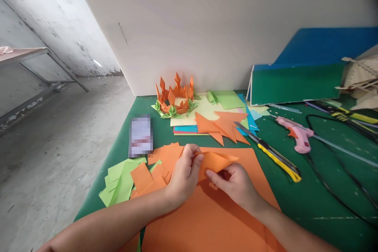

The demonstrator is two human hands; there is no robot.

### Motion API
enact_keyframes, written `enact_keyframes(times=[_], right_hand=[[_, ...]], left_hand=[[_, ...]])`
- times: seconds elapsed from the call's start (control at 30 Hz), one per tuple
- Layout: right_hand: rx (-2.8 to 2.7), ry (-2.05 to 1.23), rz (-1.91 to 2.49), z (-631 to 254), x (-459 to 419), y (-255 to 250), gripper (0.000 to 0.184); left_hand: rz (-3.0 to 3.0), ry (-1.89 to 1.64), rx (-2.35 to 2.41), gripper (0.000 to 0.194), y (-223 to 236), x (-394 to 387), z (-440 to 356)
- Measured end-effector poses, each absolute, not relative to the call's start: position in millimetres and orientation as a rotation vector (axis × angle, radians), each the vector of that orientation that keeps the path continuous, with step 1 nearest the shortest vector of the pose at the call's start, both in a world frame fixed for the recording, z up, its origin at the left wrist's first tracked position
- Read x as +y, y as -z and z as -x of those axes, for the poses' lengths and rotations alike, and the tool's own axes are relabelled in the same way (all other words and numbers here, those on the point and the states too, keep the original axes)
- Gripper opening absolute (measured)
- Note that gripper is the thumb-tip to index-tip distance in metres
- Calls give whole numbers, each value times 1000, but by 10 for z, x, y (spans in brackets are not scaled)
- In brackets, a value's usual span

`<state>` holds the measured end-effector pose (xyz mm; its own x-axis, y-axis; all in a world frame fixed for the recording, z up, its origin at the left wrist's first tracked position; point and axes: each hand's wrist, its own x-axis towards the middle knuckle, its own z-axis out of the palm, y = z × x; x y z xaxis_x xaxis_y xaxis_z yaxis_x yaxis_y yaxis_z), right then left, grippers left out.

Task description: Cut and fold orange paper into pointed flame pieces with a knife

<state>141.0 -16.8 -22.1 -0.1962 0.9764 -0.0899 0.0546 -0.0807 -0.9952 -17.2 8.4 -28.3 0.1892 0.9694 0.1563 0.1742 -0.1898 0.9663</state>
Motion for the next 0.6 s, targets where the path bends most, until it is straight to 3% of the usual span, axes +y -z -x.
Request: enact_keyframes(times=[0.3,0.6], right_hand=[[-1539,-1062,1437,-1404,-183,320,33],[-1277,-1368,1310,-1360,-188,204,38]], left_hand=[[-1575,-966,1195,9,242,103,188],[-1799,-1013,1199,4,243,175,231]])
